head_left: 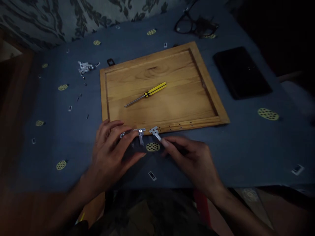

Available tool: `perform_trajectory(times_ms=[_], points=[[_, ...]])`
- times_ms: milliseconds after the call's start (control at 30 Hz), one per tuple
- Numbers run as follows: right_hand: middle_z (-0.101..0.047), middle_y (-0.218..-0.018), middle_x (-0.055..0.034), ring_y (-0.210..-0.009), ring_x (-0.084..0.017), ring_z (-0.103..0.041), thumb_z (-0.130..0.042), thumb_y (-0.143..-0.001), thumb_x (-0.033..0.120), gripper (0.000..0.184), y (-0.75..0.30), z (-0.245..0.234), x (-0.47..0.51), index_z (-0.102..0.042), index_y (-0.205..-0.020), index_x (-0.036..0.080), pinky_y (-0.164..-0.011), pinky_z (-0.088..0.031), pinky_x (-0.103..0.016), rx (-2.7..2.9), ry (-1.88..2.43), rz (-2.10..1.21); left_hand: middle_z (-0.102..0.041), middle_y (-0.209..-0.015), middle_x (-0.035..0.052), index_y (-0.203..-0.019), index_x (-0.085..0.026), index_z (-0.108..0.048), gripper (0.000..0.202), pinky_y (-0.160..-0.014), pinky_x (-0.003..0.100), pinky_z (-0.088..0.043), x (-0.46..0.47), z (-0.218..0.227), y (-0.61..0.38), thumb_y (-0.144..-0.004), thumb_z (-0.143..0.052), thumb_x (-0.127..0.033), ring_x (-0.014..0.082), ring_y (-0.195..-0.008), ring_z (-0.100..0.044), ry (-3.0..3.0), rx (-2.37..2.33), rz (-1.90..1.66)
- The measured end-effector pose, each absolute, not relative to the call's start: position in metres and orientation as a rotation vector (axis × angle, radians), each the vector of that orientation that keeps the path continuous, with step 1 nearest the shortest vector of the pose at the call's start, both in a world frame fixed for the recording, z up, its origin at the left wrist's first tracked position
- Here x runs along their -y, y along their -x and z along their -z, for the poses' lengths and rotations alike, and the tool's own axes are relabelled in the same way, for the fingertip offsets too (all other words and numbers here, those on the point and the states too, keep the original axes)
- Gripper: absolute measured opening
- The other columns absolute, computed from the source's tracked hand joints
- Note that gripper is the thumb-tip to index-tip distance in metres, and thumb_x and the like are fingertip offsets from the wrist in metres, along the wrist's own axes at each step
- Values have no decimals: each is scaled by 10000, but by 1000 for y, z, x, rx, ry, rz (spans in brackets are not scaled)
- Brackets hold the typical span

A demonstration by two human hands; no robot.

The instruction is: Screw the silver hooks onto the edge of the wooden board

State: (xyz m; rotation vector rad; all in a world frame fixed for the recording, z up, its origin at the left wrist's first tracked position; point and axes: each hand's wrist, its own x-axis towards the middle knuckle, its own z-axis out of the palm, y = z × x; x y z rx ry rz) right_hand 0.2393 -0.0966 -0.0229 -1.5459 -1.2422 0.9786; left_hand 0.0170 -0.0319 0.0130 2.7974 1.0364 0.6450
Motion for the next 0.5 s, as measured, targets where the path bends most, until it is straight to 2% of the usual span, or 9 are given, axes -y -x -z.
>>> perform_trajectory(times_ms=[200,500], points=[[-774,-648,11,-600,-148,-735,-697,-905,356,186,-234,24,94,-829,-897,226,-572,-538,-232,1211,1568,-1115,-688,-1190,99,-1289,-239,-584,377,-1083,578,-509,36,-8,-6,-960,-746,-324,325,-1232,-596,-2734,-1119,-694],[-741,-627,3,-607,-151,-728,-707,-902,407,233,-232,23,91,-808,-922,198,-614,-574,-246,1132,1504,-1234,-681,-1219,125,-1285,-200,-589,395,-1101,576,-481,43,-3,-8,-960,-737,-369,334,-1235,-579,-2702,-1117,-691]])
